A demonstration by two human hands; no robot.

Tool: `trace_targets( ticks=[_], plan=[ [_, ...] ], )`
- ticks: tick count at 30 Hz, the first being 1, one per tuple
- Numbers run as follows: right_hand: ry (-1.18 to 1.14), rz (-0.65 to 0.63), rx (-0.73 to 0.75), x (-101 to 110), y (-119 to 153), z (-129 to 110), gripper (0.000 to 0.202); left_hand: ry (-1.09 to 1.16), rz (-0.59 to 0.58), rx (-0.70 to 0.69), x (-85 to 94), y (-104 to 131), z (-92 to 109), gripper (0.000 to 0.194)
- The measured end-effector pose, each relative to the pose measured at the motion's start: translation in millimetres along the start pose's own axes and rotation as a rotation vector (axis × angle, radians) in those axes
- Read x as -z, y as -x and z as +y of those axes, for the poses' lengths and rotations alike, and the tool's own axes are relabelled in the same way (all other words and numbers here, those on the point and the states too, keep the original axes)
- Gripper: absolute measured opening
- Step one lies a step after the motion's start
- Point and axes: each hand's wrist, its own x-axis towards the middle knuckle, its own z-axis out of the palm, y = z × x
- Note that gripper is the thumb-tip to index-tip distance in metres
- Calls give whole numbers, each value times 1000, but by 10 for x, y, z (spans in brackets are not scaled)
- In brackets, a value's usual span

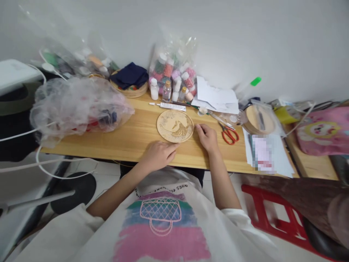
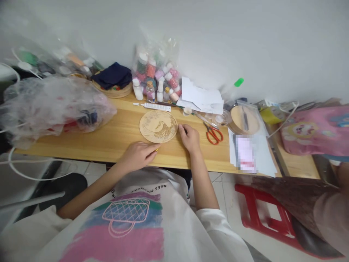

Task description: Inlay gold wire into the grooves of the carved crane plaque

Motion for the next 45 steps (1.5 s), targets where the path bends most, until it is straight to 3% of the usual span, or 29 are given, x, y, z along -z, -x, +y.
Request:
trace_targets(
  ticks=[9,21,36,45],
  plan=[
    [-47,-14,-39,-5,27,2,52,-24,-61,52,-20,12,6,31],
    [-175,-16,-92,42,66,-22,46,19,0,-39,-9,-2,-4,28],
    [-457,218,-300,63,13,-64,41,75,61,-137,66,-60,-38,29],
    [-544,375,-224,49,53,-33,28,67,46,-128,56,-31,-43,28]
  ],
)
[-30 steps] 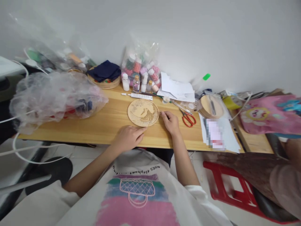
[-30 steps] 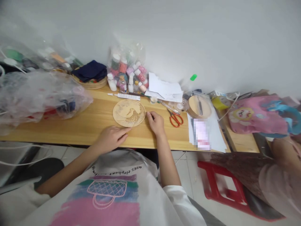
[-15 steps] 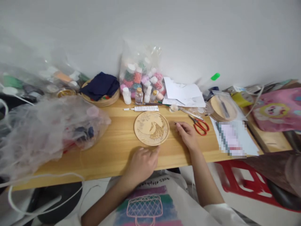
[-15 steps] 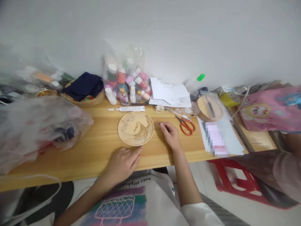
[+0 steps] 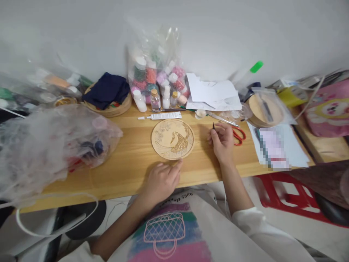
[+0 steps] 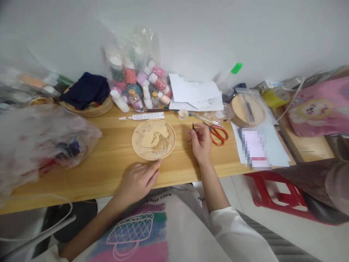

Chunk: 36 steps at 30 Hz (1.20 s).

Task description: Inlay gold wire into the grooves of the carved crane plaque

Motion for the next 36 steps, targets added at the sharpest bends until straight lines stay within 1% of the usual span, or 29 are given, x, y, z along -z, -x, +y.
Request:
trace_targets(
  ticks=[4,7,10,13,15,17,20,22,30,36],
  plan=[
    [-59,89,48,90,-4,-34,19,-19,11,12,-44,15,8,28],
    [-158,123,29,163,6,-121,23,-32,11,12,-63,19,11,28],
    [-126,123,80,178,130,-247,27,-52,1,1,-63,20,13,28],
    [-55,47,81,116,347,-343,26,-70,-15,-12,-47,15,23,28],
    [-15,0,55,55,475,-364,23,-79,-30,-18,-27,5,37,28],
    [28,-30,69,-1,552,-355,19,-89,-48,-18,-6,-10,52,28],
    [97,-48,130,-63,586,-320,15,-100,-76,-12,14,-36,63,28],
    [136,-65,136,-92,593,-298,15,-96,-92,-11,14,-48,59,28],
    [198,-126,-3,-126,704,-253,18,-39,-136,-1,1,-61,43,30],
    [188,-123,-46,-159,717,-310,16,-6,-164,10,23,-69,53,31]
  ],
)
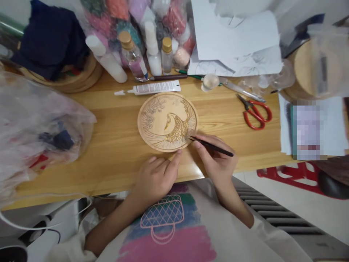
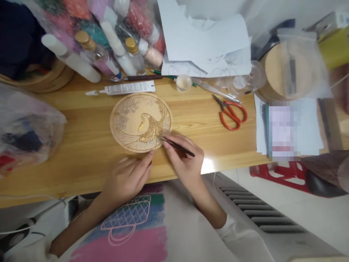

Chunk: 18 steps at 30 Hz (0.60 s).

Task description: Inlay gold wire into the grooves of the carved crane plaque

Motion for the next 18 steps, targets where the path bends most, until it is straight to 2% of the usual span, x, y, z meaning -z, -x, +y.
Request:
trace_targets(
  ticks=[9,18],
  plan=[
    [71,17,45,-110,26,-33,15,5,-16,-13,8,17,-3,32],
    [123,7,45,-101,19,-43,14,20,-27,1,18,4,-3,49]
  ],
)
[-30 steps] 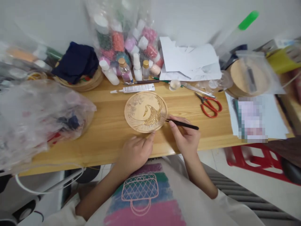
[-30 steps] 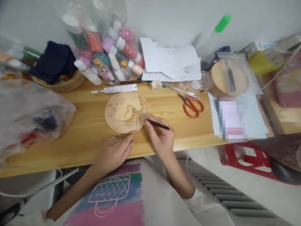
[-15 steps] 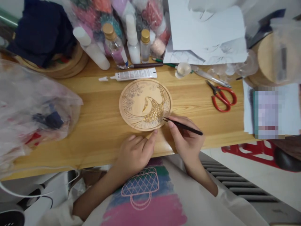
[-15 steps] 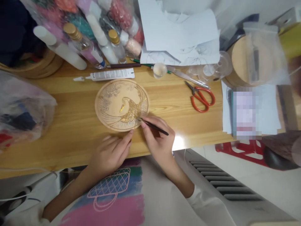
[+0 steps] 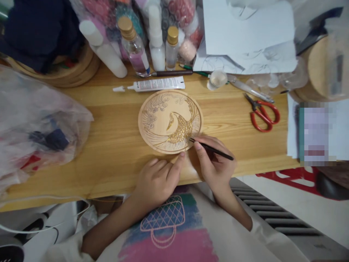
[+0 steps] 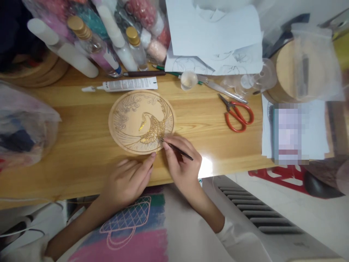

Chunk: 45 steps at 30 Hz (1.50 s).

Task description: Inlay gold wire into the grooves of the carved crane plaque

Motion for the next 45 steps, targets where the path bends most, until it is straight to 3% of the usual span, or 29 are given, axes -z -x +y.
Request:
trace_targets(
  ticks=[7,45],
  plan=[
    [-8,-14,-15,-9,0,15,15,-18,0,-7,-3,2,1,32],
    [-33,-25,7,-4,-25,20,13,53,11,-3,90,-36,-24,26]
  ],
)
